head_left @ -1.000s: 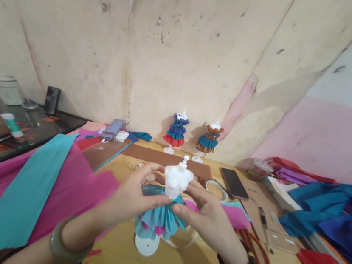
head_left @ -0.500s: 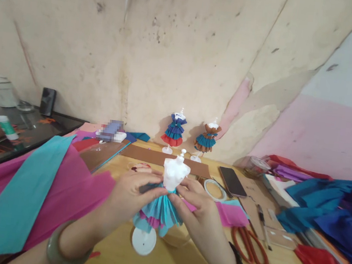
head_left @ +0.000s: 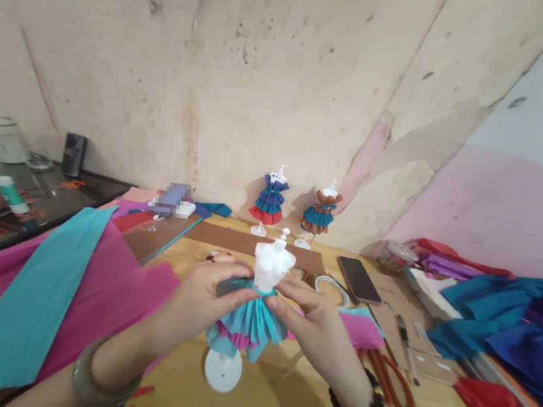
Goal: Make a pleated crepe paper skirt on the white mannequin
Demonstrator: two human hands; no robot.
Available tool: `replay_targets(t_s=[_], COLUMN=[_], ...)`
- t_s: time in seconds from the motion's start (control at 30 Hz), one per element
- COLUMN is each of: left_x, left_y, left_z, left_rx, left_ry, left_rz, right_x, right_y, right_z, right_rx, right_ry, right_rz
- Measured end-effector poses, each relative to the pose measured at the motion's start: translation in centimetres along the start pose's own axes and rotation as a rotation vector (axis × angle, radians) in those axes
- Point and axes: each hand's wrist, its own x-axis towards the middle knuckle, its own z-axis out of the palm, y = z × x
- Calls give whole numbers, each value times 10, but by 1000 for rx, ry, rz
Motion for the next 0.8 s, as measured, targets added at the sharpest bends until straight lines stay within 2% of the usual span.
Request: replay_targets(t_s=[0.27, 0.4, 0.47, 0.57, 0.7, 0.8], left_x=[3, 4, 3, 3, 4, 3], left_y=[2, 6, 8, 8, 4, 2], left_z=[0, -6, -8, -9, -7, -6], left_rx=[-137, -171, -171, -162, -139, -112], left_ry=[18, -119, -180, -202, -161, -129], left_rz=[-96, -162, -158, -134, -53, -18], right_x=[-1, -1, -2, -2, -2, -1], right_y=[4, 4, 5, 4, 2, 3], right_z=[5, 4, 4, 4, 5, 5], right_rx=[-37, -90, -112, -129, -103, -111], right_ry=[50, 70, 80, 69, 6, 8], right_rz=[-37, -75, -76, -61, -87, -97])
